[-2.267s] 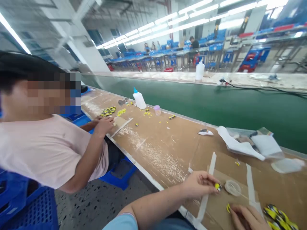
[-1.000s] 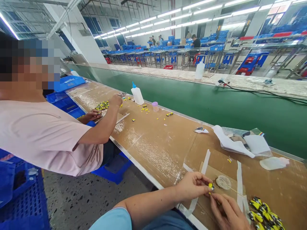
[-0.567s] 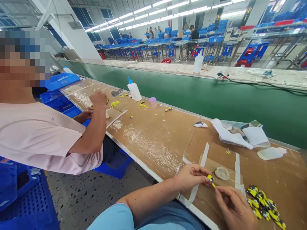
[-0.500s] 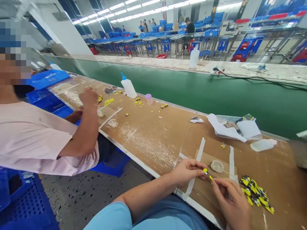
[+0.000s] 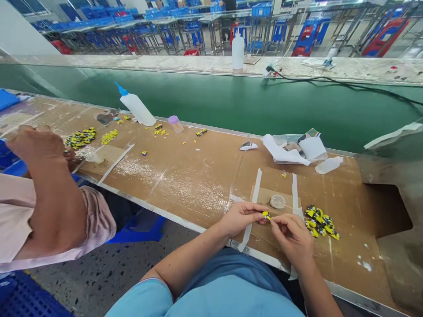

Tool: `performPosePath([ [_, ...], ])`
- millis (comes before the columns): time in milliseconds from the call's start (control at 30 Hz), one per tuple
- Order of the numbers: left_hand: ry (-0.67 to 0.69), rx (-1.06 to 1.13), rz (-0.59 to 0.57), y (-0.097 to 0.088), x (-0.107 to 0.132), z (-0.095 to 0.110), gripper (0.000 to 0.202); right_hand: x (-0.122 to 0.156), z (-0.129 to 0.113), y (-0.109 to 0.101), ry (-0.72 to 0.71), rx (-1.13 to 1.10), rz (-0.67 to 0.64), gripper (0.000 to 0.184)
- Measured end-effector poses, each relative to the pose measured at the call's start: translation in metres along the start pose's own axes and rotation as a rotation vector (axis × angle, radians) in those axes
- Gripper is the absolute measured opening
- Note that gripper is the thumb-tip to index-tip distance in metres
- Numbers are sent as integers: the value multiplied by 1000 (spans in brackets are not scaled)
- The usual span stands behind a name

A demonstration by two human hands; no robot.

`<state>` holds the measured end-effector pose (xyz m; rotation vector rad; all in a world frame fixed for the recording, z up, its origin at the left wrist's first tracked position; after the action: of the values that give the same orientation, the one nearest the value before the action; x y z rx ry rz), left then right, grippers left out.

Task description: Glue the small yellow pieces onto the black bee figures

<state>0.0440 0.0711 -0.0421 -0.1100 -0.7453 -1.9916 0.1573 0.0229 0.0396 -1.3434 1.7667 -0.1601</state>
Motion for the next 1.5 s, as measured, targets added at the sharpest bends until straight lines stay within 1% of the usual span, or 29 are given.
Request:
performPosePath([
  [133,5,-31,-17,1,0,-1,54,1,2,3,9,-11,-24,11],
  [233,7,-32,-24,2,0,0,53,1,5,4,35,-8,-36,15],
  [400,1,-4,-6,1,2,2,47,2,9,6,75,-44,-67,16],
  [500,4,12,4,1,1,3,44,2,13,9,123,-77,-90,19],
  [633,5,7,13,0,1,1,44,2,15,11,174,-122,-109,18],
  [833,-10,19,23,0,0,-1,48,2,13,10,178,-178,-91,12],
  [1033,-16,2,19,1,1,2,47,4,13,10,173,-143,-91,14],
  [1133,-27,18,11,3,1,2,48,5,12,7,147,-112,-57,10],
  [1267,-31,54,6,3,1,2,47,6,7,1,59,-29,2,8],
  [1500,-64,55,-8,3,0,-2,47,2,-12,-2,-115,71,21,11],
])
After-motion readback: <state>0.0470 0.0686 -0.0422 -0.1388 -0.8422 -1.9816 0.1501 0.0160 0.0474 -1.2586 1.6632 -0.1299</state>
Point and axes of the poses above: each hand's wrist, its own x-axis away from the middle knuckle, its own y-axis out of the palm, z = x × y, the point moved 9 cm from there along -x, towards the middle knuckle, and after that the axes turned 1 degree about y, right-handed, at the moved point
